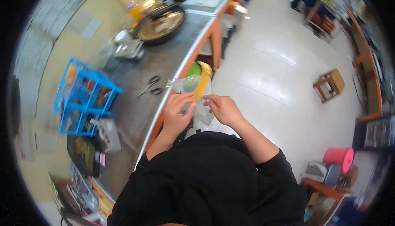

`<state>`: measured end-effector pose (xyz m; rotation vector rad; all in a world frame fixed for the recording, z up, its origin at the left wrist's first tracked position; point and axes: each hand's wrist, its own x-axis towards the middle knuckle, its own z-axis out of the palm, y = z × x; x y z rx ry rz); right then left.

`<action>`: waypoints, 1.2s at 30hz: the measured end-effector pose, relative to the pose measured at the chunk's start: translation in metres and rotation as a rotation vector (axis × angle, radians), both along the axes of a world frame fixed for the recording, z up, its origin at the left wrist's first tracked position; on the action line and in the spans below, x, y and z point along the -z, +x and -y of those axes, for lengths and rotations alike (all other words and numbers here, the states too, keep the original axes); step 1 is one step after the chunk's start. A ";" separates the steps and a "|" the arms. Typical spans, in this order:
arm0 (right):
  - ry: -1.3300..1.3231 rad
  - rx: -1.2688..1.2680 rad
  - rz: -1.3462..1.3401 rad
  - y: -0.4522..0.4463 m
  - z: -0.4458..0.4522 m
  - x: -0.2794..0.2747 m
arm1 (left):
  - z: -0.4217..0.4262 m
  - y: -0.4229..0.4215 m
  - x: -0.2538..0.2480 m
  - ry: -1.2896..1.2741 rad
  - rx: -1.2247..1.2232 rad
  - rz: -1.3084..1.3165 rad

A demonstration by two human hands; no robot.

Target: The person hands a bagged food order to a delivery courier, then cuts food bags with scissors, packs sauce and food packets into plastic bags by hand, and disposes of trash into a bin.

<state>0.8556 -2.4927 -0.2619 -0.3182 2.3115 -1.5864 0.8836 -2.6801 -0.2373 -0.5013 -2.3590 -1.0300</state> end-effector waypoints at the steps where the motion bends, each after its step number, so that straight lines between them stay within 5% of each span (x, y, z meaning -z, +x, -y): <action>1: 0.086 0.011 -0.046 0.000 -0.029 0.000 | -0.031 -0.010 0.008 -0.054 0.081 0.029; 6: 0.321 0.193 -0.074 0.018 -0.173 0.001 | -0.149 -0.035 0.040 -0.385 0.416 0.182; 13: 0.099 0.642 0.069 0.051 -0.292 0.014 | -0.290 -0.070 0.048 -0.541 0.796 0.423; 19: -0.023 0.941 0.091 0.059 -0.386 0.049 | -0.416 -0.108 0.051 -0.761 1.076 0.283; 25: -0.133 1.230 0.092 0.055 -0.494 0.064 | -0.564 -0.161 0.060 -0.426 1.211 0.278; 31: -0.237 1.537 0.033 0.076 -0.579 0.053 | -0.734 -0.192 0.053 -0.368 1.378 0.113; 35: -0.405 1.747 -0.094 0.104 -0.626 0.061 | -0.845 -0.162 0.093 -0.427 1.578 0.557; 36: -0.401 1.774 -0.085 0.113 -0.641 0.063 | -0.868 -0.147 0.092 -0.472 1.507 0.858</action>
